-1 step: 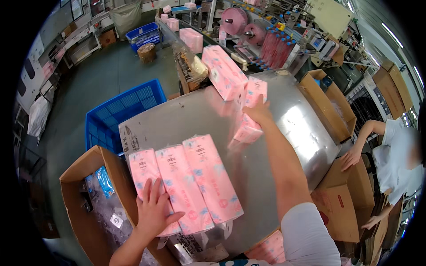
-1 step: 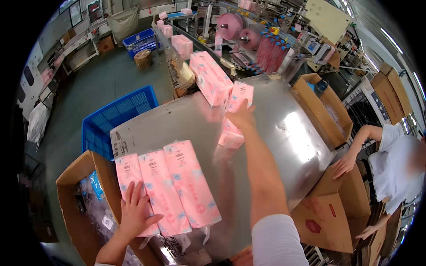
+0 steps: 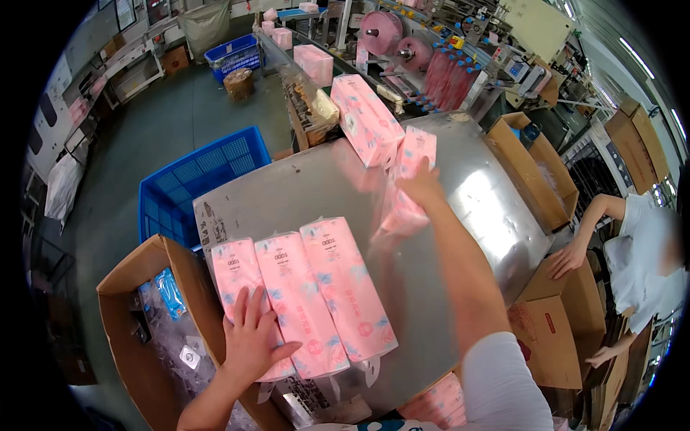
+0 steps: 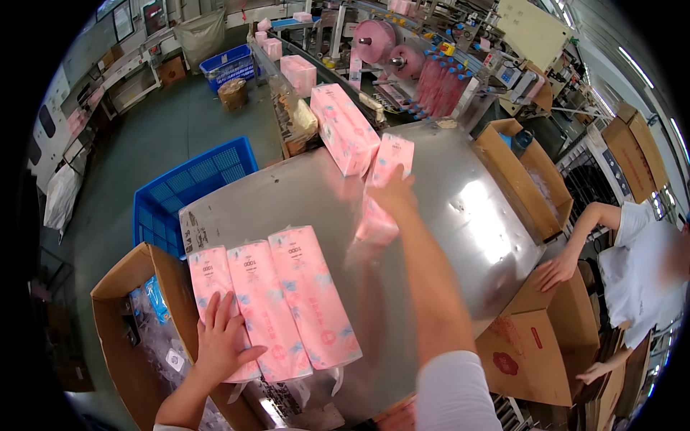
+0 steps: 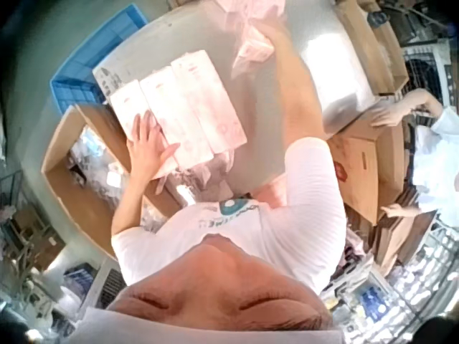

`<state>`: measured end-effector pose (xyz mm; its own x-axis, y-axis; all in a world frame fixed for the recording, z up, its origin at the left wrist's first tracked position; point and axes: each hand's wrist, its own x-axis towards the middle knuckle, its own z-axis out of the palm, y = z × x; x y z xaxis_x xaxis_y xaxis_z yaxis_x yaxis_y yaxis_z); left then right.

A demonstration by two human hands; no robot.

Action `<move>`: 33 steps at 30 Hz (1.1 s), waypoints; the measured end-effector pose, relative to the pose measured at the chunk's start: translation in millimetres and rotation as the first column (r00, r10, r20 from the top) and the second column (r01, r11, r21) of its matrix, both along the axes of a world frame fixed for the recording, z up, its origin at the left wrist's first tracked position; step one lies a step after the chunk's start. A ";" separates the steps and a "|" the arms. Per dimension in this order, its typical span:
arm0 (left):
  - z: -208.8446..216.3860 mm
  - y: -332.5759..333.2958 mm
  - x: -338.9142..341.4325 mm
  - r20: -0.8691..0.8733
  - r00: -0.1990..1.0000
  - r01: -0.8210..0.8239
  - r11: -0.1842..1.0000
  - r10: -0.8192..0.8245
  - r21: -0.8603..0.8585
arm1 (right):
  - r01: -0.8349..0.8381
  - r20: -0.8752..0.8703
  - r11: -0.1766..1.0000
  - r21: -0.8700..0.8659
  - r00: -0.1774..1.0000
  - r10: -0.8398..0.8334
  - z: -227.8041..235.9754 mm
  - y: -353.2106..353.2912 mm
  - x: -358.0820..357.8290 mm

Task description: The person picks up several pink tissue packs, places them into cardboard boxes, and pushes the boxes onto a conveyor belt.

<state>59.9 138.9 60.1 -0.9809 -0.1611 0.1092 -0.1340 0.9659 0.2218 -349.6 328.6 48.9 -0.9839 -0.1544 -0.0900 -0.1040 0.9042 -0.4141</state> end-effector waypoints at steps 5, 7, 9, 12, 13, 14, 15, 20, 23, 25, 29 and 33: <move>-0.4 -13.6 0.4 0.041 0.999 -0.017 1.000 0.018 -0.003 | -0.508 0.184 0.791 0.340 0.861 0.473 2.3 46.0 175.4; 4.3 -18.7 -1.8 0.071 0.997 0.004 0.999 -0.002 -0.034 | -0.554 0.319 0.827 0.097 0.804 0.501 29.4 57.8 226.9; -4.2 -29.2 -3.6 0.040 0.998 0.056 0.998 -0.056 -0.001 | -0.492 0.257 0.855 -0.164 0.816 0.518 23.2 56.3 185.2; 1.3 -34.3 -1.1 -0.055 0.998 0.037 0.980 -0.027 0.194 | -0.567 -0.235 0.824 0.005 0.800 0.552 39.5 -14.0 109.2; -2.3 -35.6 -0.1 -0.126 0.991 -0.008 0.954 0.048 0.301 | -0.555 -0.329 0.832 -0.020 0.789 0.519 32.6 -48.2 79.5; -5.8 -37.2 -0.1 -0.189 0.975 -0.033 0.913 0.119 0.407 | -0.456 -0.303 0.886 -0.080 0.858 0.415 42.7 -90.0 61.2; -12.7 -39.6 2.3 -0.191 0.961 -0.080 0.866 0.198 0.494 | -0.302 -0.175 0.949 -0.092 0.943 0.283 43.2 -130.8 45.1; -38.6 -52.1 -0.3 0.029 0.912 -0.129 0.219 0.409 0.967 | -0.129 -0.173 0.975 0.182 0.972 0.161 0.0 -164.9 0.3; -27.4 -67.8 -6.6 0.226 0.941 -0.252 0.077 0.250 0.964 | -0.335 -0.247 0.906 0.258 0.884 0.397 -11.2 -84.5 -30.0; -24.7 -77.5 -7.6 0.346 0.925 -0.351 0.008 0.156 0.936 | -0.433 -0.231 0.858 0.275 0.837 0.496 -15.1 -20.0 -17.6; -29.7 -100.7 -11.6 0.508 0.861 -0.509 -0.044 -0.030 0.860 | -0.547 -0.111 0.834 0.078 0.826 0.552 -6.4 107.2 100.5; -25.4 -99.5 -42.1 0.625 0.771 -0.635 -0.065 -0.126 0.770 | 0.337 0.745 0.798 -0.500 0.638 0.197 -0.6 153.9 140.9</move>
